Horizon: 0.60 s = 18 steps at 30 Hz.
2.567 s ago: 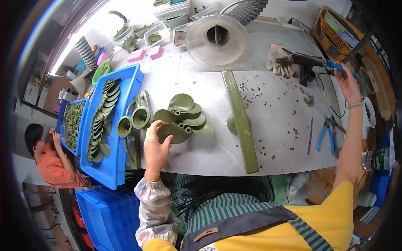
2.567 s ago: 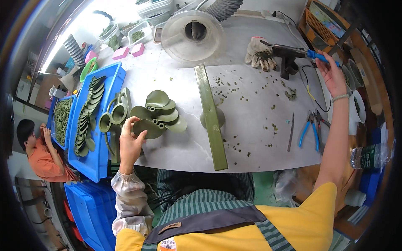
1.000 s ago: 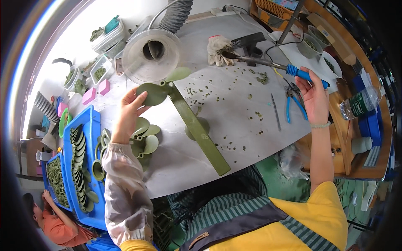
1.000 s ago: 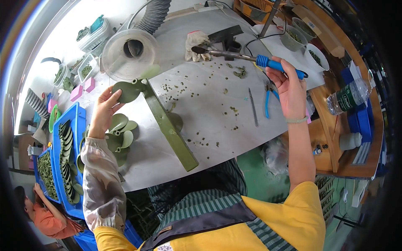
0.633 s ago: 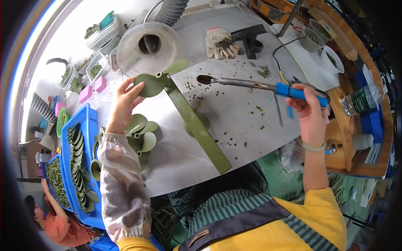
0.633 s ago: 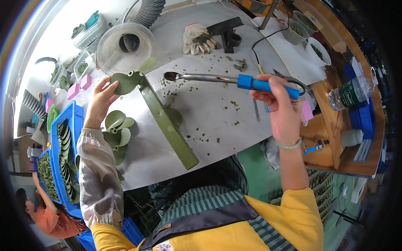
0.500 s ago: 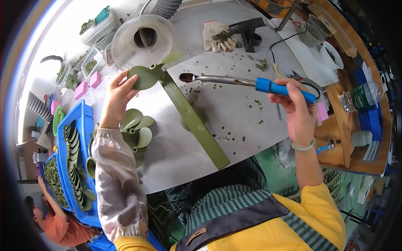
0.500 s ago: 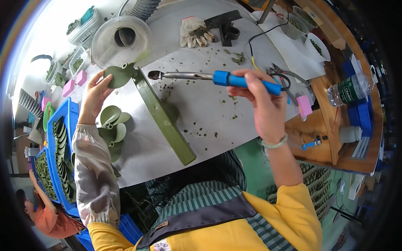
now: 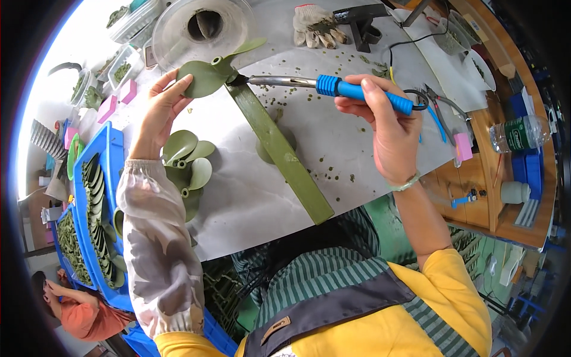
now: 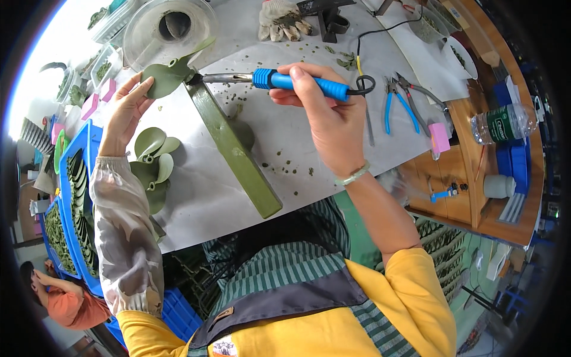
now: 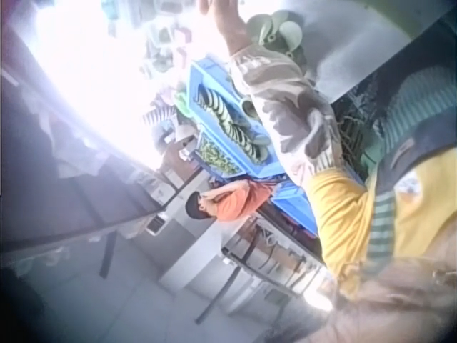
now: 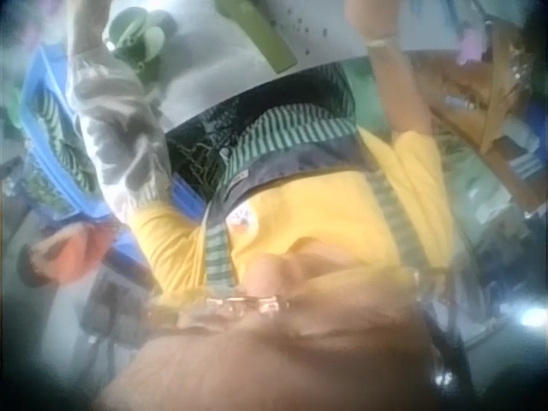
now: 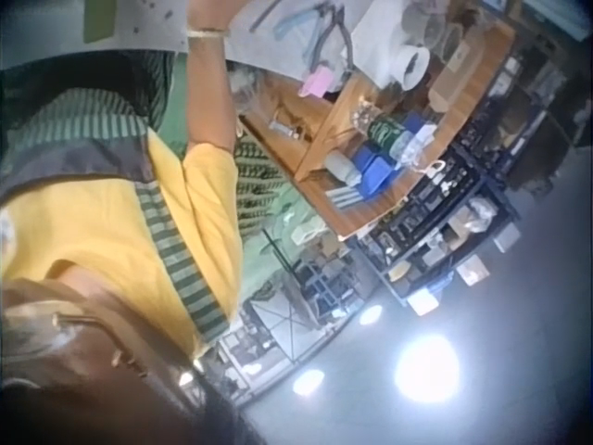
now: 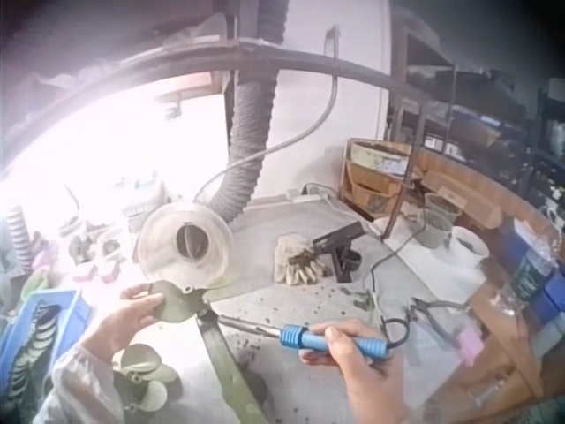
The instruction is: The person uses a soldering iron to join green plastic blades. They pick up the blades from a blue bin and apply the heated tip to fuse the plastic components together on the workbench.
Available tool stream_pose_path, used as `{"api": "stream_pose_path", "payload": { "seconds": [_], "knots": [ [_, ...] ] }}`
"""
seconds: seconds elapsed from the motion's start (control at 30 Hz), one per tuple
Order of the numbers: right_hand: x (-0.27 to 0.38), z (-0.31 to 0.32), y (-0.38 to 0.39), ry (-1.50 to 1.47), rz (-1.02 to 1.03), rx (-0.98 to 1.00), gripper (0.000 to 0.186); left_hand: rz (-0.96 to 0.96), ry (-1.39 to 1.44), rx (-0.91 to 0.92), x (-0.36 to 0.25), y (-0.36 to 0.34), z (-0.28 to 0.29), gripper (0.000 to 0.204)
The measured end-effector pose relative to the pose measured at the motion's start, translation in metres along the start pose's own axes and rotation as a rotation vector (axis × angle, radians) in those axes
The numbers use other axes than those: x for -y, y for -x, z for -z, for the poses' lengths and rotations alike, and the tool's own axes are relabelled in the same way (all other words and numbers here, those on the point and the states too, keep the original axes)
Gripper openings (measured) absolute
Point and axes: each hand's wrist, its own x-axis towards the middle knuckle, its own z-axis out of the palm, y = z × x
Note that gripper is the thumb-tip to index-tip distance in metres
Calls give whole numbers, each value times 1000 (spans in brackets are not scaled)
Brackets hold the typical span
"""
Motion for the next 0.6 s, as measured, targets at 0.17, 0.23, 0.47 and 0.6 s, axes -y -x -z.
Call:
{"api": "stream_pose_path", "payload": {
  "seconds": [0.17,0.23,0.47,0.6],
  "knots": [
    [-9,-9,1,-46,-3,-28,22,-3,-21,29,-1,-1,-3,27],
    [-11,-11,1,-58,0,-38,22,5,-24,15,-1,-1,-3,27],
    [-18,-12,1,-37,12,-52,25,12,-19,10,0,-2,0,27],
    [-18,-12,0,-16,3,-46,27,17,-11,21,-1,1,-4,27]
  ]
}}
